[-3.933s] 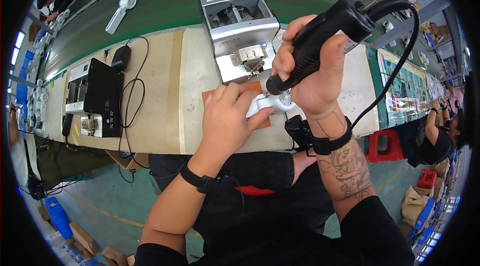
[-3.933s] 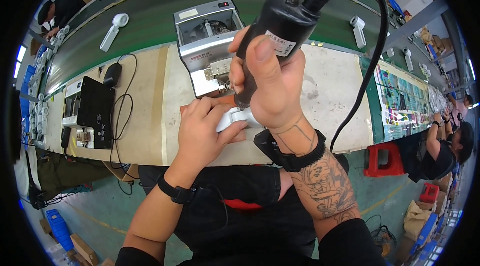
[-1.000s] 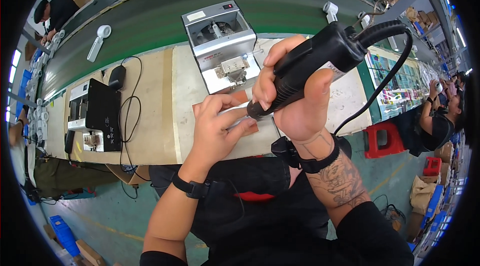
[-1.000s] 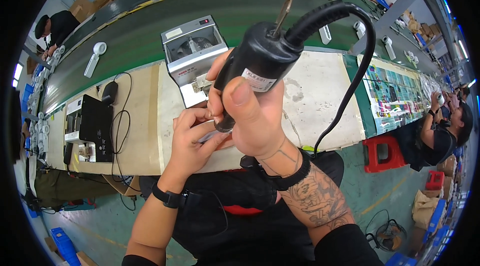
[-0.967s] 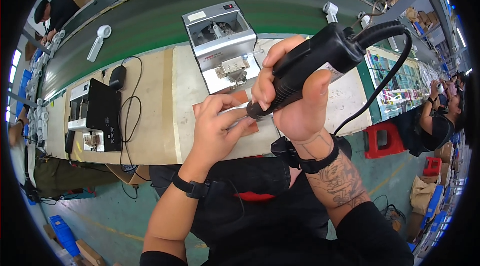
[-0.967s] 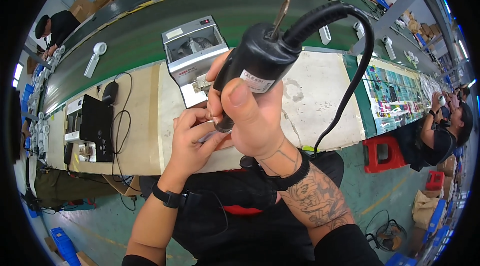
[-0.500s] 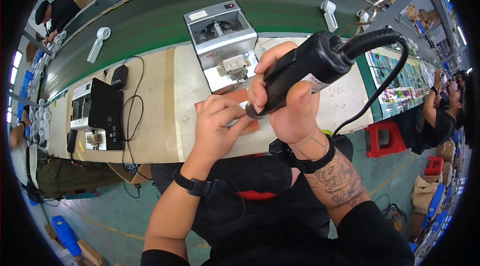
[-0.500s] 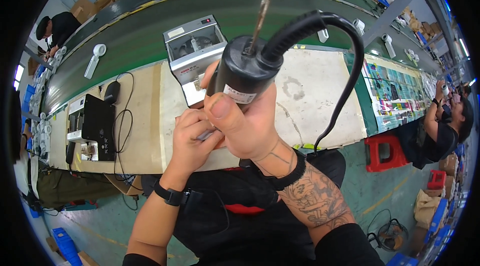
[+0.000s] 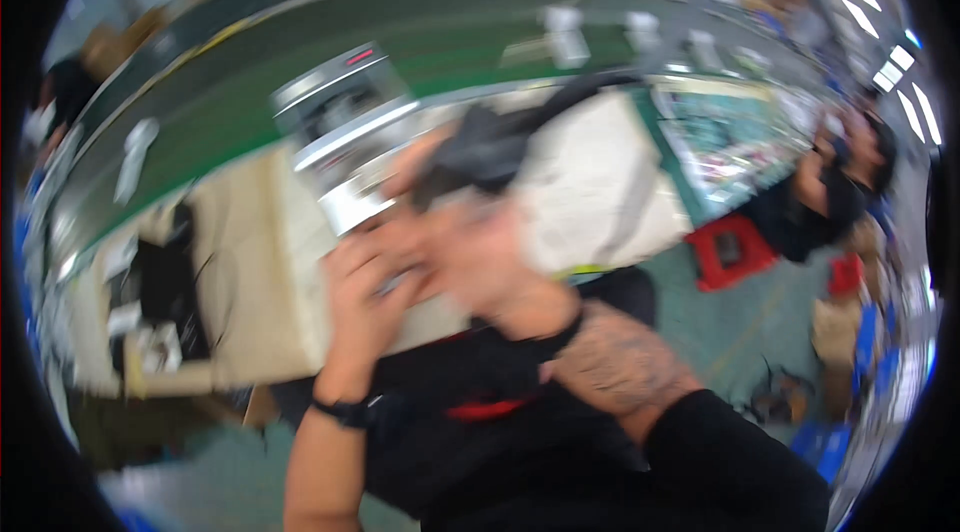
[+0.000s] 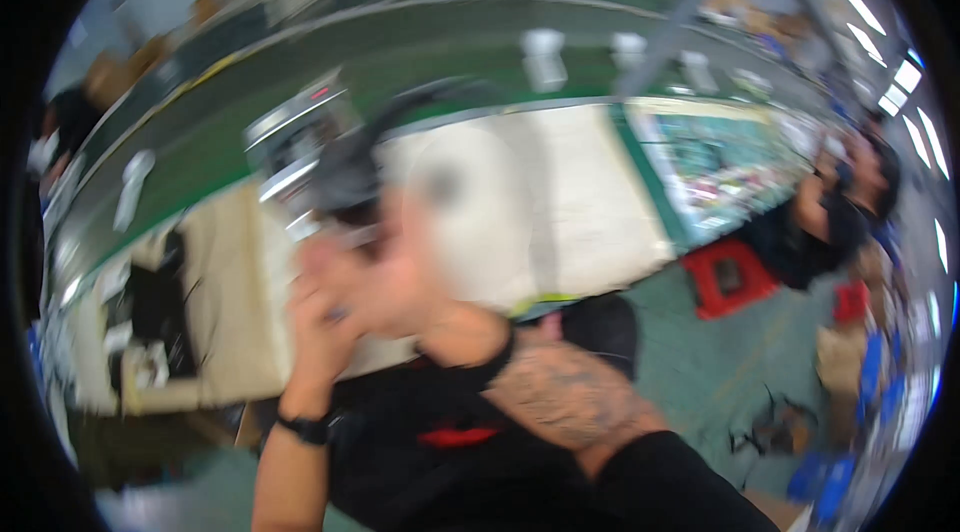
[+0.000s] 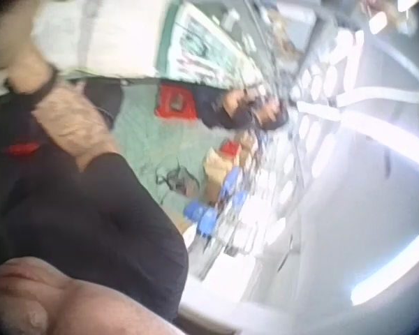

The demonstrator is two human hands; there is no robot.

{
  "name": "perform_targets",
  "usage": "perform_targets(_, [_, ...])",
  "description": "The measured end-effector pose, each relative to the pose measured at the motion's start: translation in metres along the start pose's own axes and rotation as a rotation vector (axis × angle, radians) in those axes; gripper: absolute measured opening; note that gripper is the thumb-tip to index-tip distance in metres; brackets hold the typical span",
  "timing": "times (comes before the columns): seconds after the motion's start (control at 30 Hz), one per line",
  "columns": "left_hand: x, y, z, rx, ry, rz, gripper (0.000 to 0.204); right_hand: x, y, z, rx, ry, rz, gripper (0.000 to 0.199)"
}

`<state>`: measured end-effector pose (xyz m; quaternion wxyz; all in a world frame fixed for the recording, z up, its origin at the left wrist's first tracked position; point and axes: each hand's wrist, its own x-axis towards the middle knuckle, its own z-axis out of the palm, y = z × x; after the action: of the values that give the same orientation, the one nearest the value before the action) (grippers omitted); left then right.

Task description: The recorder is using an electric screwdriver to assemble components of small portable handheld fans at an industrial workbench.

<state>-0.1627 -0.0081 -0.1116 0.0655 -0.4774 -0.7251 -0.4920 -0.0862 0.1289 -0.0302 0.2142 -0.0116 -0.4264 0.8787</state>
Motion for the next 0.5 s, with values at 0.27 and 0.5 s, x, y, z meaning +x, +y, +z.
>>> perform_targets(0.27, [-0.030, -0.016, 0.016, -0.276, -0.093, -0.270, 0.033, 0.000, -0.017, 0.010, -0.401, -0.082, -0.223, 0.070])
perform_targets(0.5, [-0.037, -0.027, 0.001, 0.174, -0.036, -0.028, 0.046, -0.003, -0.018, 0.012, -0.456, 0.057, -0.398, 0.064])
